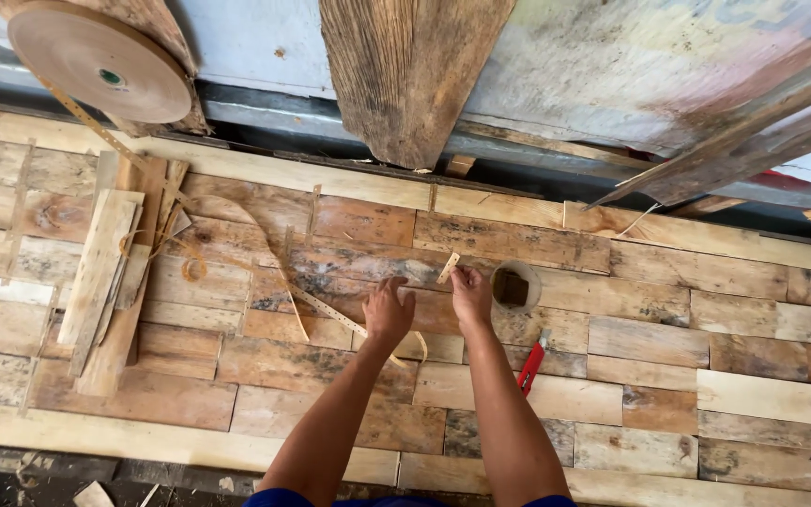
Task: The person is applying edge banding or veneer strips to the edges of wooden slats as part of a panel assembly.
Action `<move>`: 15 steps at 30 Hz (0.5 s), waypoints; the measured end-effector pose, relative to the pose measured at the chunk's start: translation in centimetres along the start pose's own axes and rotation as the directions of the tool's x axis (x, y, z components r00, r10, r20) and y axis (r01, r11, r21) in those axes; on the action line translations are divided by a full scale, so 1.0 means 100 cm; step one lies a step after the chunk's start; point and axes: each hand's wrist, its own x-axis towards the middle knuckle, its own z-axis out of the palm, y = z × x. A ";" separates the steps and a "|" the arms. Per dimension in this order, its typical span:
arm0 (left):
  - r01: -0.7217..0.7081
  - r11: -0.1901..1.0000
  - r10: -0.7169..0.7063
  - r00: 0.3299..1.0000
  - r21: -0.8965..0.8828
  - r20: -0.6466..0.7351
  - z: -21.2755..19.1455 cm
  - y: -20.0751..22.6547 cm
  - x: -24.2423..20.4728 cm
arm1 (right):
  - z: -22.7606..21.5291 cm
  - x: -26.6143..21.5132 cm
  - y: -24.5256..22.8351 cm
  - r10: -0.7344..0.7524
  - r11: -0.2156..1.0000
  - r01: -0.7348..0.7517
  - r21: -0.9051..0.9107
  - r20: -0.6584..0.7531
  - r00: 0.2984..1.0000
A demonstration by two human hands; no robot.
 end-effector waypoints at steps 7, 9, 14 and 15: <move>-0.197 0.962 0.204 0.979 0.188 -0.021 0.009 -0.017 0.078 | 0.022 0.045 0.026 0.043 0.999 -0.043 -0.022 -0.005 0.999; -0.189 0.933 0.161 0.980 0.306 0.114 0.000 -0.006 0.096 | 0.028 0.052 0.020 0.052 0.983 -0.055 -0.176 -0.023 0.998; -0.257 0.843 0.137 0.952 0.472 0.273 0.010 -0.001 0.140 | 0.041 0.056 -0.013 0.136 0.958 -0.130 -0.255 0.007 0.991; -0.278 0.782 0.102 0.940 0.557 0.327 0.011 0.002 0.146 | 0.043 0.056 -0.023 0.190 0.945 -0.179 -0.273 0.016 0.982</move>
